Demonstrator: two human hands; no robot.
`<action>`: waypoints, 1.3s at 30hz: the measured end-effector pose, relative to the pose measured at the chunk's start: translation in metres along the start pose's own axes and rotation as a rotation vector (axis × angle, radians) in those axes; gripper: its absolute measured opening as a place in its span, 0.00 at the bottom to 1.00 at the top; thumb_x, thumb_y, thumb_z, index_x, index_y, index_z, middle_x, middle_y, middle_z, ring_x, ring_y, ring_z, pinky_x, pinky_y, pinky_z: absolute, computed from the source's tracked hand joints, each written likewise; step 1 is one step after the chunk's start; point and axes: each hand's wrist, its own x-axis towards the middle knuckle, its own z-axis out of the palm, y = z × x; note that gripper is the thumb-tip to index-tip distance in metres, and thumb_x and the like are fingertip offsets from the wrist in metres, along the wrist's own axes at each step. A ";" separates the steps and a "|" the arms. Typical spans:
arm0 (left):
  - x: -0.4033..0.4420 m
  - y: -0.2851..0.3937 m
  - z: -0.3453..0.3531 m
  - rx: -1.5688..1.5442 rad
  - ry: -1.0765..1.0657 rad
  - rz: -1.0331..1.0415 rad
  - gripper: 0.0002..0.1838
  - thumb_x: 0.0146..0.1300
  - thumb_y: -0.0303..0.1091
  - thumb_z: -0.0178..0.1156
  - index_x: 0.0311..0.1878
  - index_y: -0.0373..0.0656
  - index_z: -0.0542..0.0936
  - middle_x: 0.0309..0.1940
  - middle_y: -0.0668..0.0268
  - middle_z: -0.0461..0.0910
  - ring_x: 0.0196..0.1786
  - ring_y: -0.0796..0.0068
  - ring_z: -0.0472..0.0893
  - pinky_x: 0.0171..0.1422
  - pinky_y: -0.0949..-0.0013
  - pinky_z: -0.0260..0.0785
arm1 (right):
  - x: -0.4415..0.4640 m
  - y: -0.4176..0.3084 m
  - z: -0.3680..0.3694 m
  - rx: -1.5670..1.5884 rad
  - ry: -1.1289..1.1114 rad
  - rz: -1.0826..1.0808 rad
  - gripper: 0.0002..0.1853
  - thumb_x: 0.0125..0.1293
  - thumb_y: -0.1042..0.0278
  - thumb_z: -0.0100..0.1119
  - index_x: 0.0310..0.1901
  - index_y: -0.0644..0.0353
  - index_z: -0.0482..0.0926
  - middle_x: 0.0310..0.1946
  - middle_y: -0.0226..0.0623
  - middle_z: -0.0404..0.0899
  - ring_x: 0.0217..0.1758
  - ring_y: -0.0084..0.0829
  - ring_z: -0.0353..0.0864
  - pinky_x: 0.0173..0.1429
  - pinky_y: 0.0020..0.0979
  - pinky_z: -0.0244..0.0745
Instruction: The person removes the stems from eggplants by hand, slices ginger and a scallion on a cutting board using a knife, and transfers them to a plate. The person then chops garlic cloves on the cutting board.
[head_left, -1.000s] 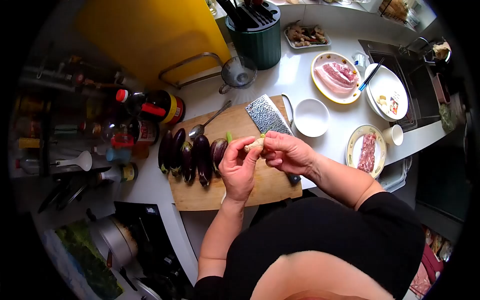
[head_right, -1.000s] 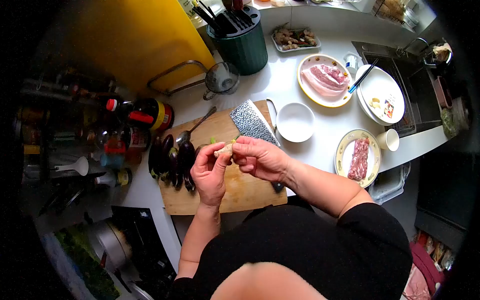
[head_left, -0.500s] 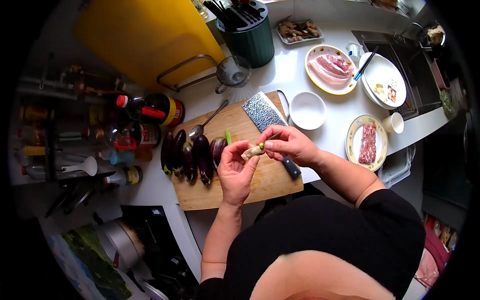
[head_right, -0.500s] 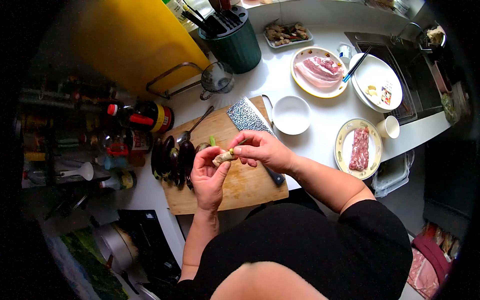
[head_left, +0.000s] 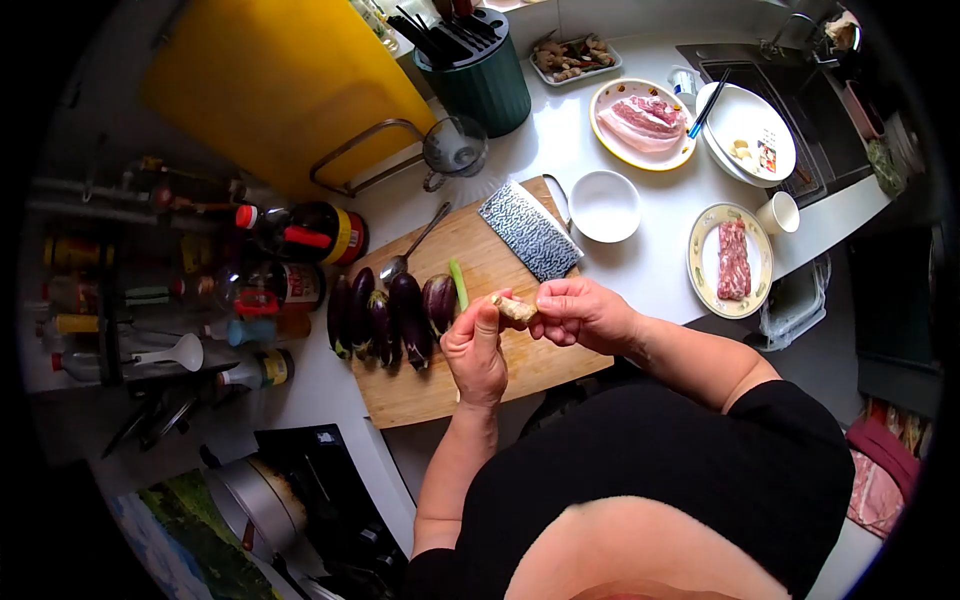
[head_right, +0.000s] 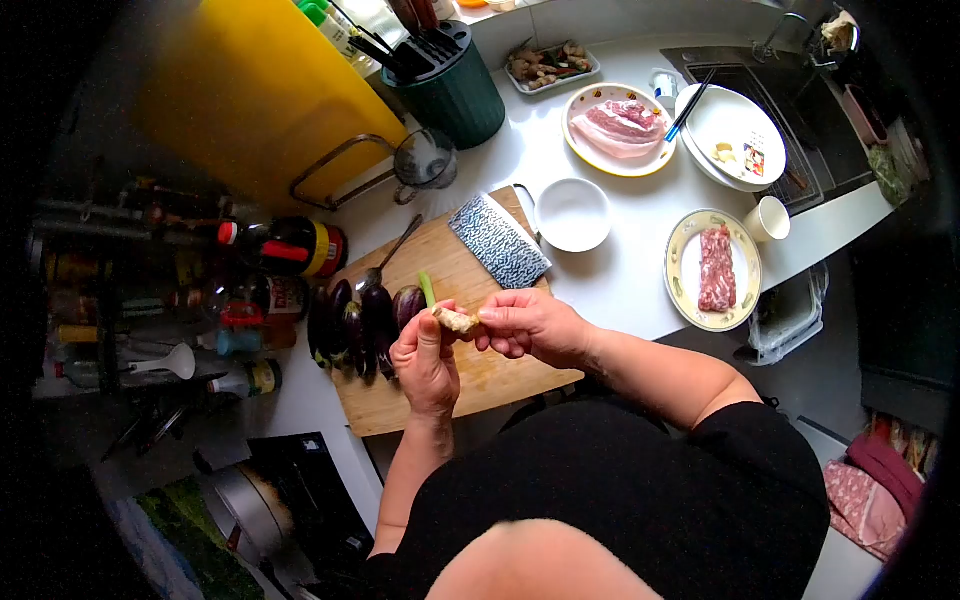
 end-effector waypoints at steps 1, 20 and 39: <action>-0.001 0.000 0.000 -0.039 0.007 -0.004 0.16 0.68 0.38 0.55 0.45 0.30 0.79 0.35 0.62 0.82 0.36 0.77 0.80 0.44 0.74 0.73 | 0.000 0.003 0.001 0.022 -0.006 0.012 0.09 0.69 0.62 0.52 0.37 0.58 0.74 0.29 0.33 0.79 0.25 0.16 0.71 0.27 0.17 0.63; -0.005 -0.067 -0.057 1.248 -0.088 0.075 0.11 0.56 0.38 0.64 0.36 0.40 0.78 0.27 0.63 0.79 0.27 0.66 0.78 0.32 0.64 0.70 | 0.015 0.038 -0.034 -1.436 0.304 -0.115 0.14 0.62 0.57 0.53 0.37 0.58 0.81 0.32 0.47 0.81 0.36 0.51 0.78 0.41 0.44 0.73; -0.007 -0.072 -0.064 1.517 0.131 0.129 0.10 0.52 0.28 0.63 0.36 0.41 0.74 0.35 0.58 0.72 0.42 0.55 0.73 0.45 0.56 0.66 | 0.122 -0.302 -0.272 -1.435 1.123 -0.470 0.13 0.52 0.63 0.60 0.38 0.60 0.83 0.32 0.40 0.84 0.35 0.30 0.82 0.43 0.31 0.76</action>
